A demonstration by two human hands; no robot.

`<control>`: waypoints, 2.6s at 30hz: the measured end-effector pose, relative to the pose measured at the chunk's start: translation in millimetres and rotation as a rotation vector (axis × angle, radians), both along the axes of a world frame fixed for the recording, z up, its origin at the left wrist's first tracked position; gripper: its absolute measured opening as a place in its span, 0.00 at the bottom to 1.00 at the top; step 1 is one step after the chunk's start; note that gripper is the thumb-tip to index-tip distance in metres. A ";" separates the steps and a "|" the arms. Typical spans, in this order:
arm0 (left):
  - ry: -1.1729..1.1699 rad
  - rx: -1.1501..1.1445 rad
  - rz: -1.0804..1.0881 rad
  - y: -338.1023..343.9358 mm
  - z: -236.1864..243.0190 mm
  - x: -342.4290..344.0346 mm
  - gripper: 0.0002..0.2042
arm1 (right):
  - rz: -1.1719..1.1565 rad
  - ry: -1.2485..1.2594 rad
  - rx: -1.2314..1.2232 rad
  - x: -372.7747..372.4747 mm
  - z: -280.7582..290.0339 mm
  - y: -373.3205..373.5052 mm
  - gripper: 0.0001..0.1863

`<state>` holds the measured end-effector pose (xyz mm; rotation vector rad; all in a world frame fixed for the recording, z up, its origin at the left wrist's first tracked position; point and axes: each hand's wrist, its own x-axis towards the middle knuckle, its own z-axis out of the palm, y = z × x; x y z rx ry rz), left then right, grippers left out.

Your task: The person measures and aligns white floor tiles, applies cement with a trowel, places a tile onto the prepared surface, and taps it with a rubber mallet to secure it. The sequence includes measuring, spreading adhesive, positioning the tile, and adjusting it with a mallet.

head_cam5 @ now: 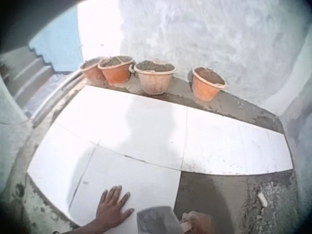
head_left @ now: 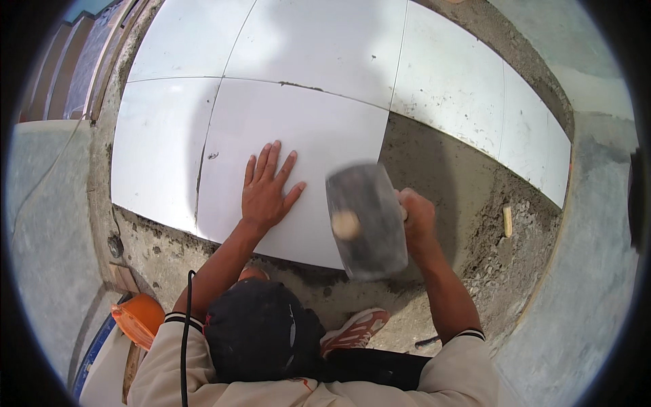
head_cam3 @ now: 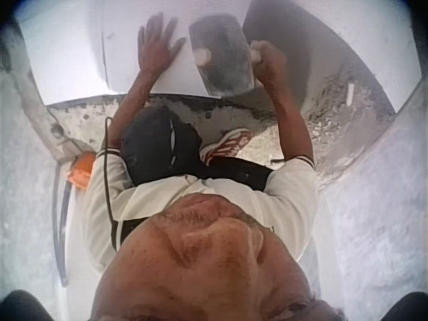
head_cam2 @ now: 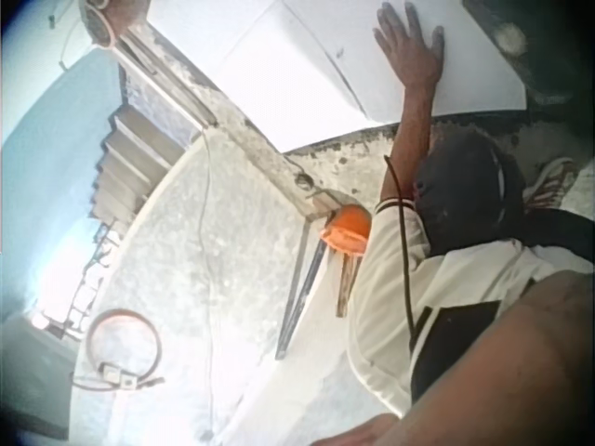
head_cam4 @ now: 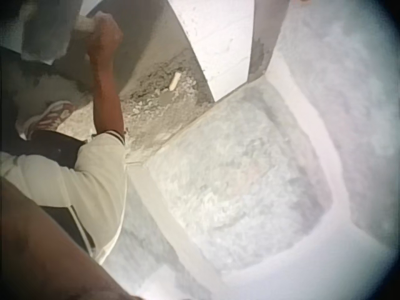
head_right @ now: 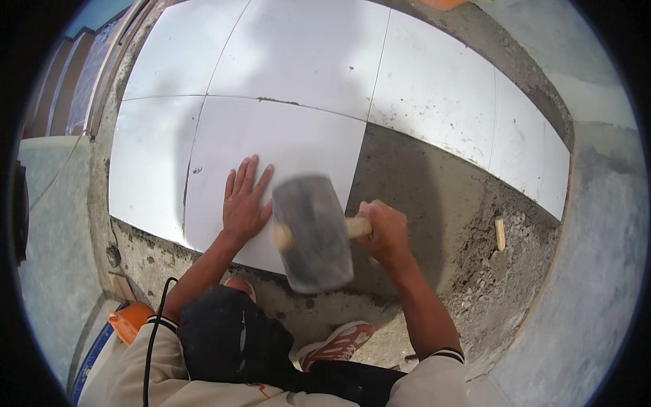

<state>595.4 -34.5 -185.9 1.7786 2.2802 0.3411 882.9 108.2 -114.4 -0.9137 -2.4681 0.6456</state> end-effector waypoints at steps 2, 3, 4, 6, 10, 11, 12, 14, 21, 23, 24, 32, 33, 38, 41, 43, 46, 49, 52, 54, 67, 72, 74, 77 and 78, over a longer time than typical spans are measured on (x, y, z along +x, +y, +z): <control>-0.031 -0.002 0.007 -2.1 -2.3 5.3 0.33 | 0.047 -0.067 0.001 16.0 -19.5 4.0 0.09; -0.024 0.006 0.010 -4.5 -3.7 5.2 0.33 | 0.007 -0.168 -0.021 16.4 -24.1 3.0 0.10; -0.018 0.013 0.016 -6.0 -5.9 6.1 0.32 | -0.031 -0.271 -0.043 15.9 -27.2 2.3 0.10; -0.002 0.032 0.024 -3.4 -2.1 -2.0 0.32 | -0.057 -0.259 -0.006 -4.1 -19.4 6.9 0.10; -0.017 0.040 0.015 -11.3 -3.4 -2.4 0.31 | -0.025 0.059 -0.100 -8.8 -10.4 -11.3 0.09; -0.021 0.064 0.007 -6.9 -5.7 -3.5 0.31 | -0.020 0.111 -0.172 -8.0 -15.2 -6.0 0.09; -0.072 0.078 -0.005 -7.2 -3.5 -2.1 0.32 | -0.047 -0.110 -0.131 -8.1 -21.4 -0.6 0.08; -0.072 0.114 0.005 -5.9 -6.7 -5.0 0.32 | -0.100 -0.540 -0.025 -18.5 -29.8 9.1 0.08; 0.005 0.118 -0.184 -20.4 -19.2 1.5 0.28 | 0.009 -0.099 -0.015 -80.5 -0.9 9.6 0.10; -0.157 0.128 -0.154 -14.4 -4.1 -1.4 0.29 | 0.092 0.020 -0.020 -92.6 9.4 7.5 0.11; -0.181 0.141 -0.145 -11.7 -5.6 0.9 0.30 | 0.109 0.102 -0.053 -94.5 0.1 12.4 0.11; -0.215 -0.057 -0.145 -18.1 -8.0 -1.5 0.32 | 0.227 -0.159 0.043 -132.5 -18.1 45.3 0.10; -0.211 -0.008 -0.138 -20.5 -8.8 2.8 0.32 | 0.226 -0.073 0.061 -128.5 -8.1 37.7 0.10; -0.228 0.158 -0.104 -12.9 -14.2 4.2 0.32 | 0.070 -0.293 -0.116 -118.3 -25.1 31.2 0.10; -0.214 0.278 -0.086 -9.4 -16.6 5.1 0.30 | -0.040 -0.238 -0.187 -104.0 -19.2 7.9 0.11; -0.156 0.138 -0.080 -14.9 -19.8 4.9 0.33 | -0.095 -0.108 -0.190 -80.6 0.4 -27.9 0.11; -0.133 0.097 0.021 -7.2 -13.2 18.8 0.32 | -0.154 -0.158 -0.331 -29.2 -3.6 -52.3 0.11; -0.042 0.073 0.044 -7.5 -9.8 19.9 0.30 | -0.128 -0.140 -0.287 -13.5 7.1 -59.3 0.12; -0.019 0.052 0.041 -6.4 -8.3 26.7 0.29 | -0.005 0.115 -0.192 -9.1 14.8 -51.5 0.12; -0.008 0.050 0.038 -4.4 -10.1 29.5 0.29 | -0.102 0.186 -0.356 1.6 -4.5 -44.4 0.13; 0.018 0.090 0.016 -5.9 -11.6 34.4 0.29 | -0.231 -0.481 -0.352 22.7 -40.1 -32.9 0.15; 0.049 0.120 0.012 -6.2 -12.2 27.5 0.29 | -0.442 0.146 -0.440 -4.8 11.2 -48.1 0.18; 0.059 0.130 0.011 -6.9 -13.8 32.7 0.29 | -0.484 0.189 -0.396 -2.8 9.2 -49.1 0.19; 0.083 0.133 -0.001 -7.3 -16.7 38.2 0.28 | -0.423 -0.020 -0.303 19.8 -32.6 -58.5 0.18; 0.091 0.142 -0.008 -6.2 -18.7 38.0 0.28 | -0.356 -0.172 -0.291 25.0 -38.6 -57.4 0.18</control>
